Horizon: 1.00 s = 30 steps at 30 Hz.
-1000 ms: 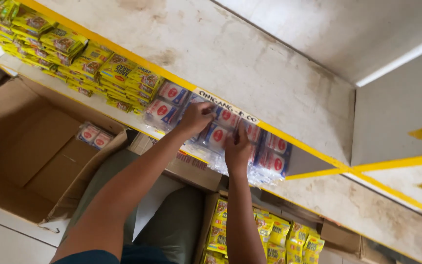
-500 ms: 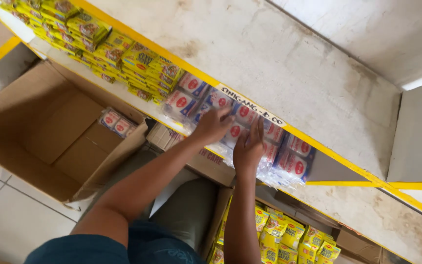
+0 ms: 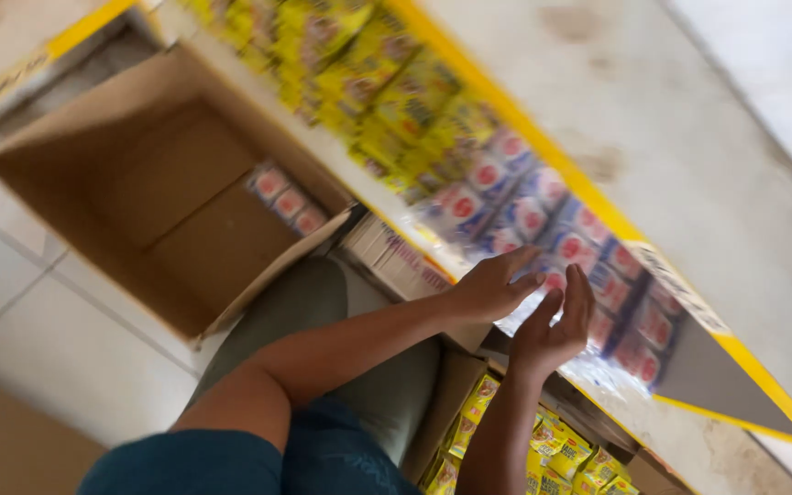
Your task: Organizing and stocking seasoning packets onto store shelves from a box.
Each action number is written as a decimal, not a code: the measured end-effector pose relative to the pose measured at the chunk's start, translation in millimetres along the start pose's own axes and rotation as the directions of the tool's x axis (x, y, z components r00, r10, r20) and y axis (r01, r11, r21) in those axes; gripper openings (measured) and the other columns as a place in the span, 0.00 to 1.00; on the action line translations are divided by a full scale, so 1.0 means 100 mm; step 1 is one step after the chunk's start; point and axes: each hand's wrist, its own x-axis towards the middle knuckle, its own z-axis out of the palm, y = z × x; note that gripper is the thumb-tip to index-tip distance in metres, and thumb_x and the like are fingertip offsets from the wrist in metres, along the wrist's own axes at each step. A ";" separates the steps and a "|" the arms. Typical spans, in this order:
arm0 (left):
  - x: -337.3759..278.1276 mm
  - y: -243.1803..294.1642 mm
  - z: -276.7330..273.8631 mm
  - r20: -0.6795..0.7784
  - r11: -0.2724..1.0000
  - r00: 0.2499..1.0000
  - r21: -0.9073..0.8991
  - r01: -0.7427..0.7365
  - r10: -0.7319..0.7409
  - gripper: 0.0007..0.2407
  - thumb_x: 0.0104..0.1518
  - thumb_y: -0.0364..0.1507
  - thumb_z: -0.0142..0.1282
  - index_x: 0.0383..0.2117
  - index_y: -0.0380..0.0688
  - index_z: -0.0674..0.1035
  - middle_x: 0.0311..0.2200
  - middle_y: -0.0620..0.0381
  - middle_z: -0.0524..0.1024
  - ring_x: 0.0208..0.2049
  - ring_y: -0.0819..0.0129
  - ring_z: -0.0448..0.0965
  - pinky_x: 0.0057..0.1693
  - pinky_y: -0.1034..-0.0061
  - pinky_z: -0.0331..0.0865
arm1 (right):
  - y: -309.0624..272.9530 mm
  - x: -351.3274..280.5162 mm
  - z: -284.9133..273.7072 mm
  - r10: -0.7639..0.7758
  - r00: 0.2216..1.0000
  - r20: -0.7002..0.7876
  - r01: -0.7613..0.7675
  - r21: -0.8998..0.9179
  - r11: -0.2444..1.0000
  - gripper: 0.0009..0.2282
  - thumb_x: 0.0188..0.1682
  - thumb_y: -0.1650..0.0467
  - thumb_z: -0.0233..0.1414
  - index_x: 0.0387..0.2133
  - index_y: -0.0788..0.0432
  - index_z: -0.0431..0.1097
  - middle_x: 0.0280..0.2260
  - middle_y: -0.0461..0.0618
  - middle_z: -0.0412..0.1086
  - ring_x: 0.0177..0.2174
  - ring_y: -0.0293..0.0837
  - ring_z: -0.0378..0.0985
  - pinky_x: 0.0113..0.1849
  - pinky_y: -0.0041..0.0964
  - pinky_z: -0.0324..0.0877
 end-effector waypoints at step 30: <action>-1.12 -5.33 -3.00 -0.025 -0.040 0.231 -0.961 -0.273 -0.973 0.23 0.69 0.44 0.41 0.57 0.38 0.76 0.48 0.44 0.77 0.45 0.50 0.75 0.55 0.57 0.70 | -0.09 -2.06 6.42 0.254 0.058 0.965 0.088 -0.259 0.962 0.22 0.51 0.67 0.49 0.61 0.52 0.65 0.54 0.63 0.72 0.54 0.64 0.73 0.54 0.52 0.68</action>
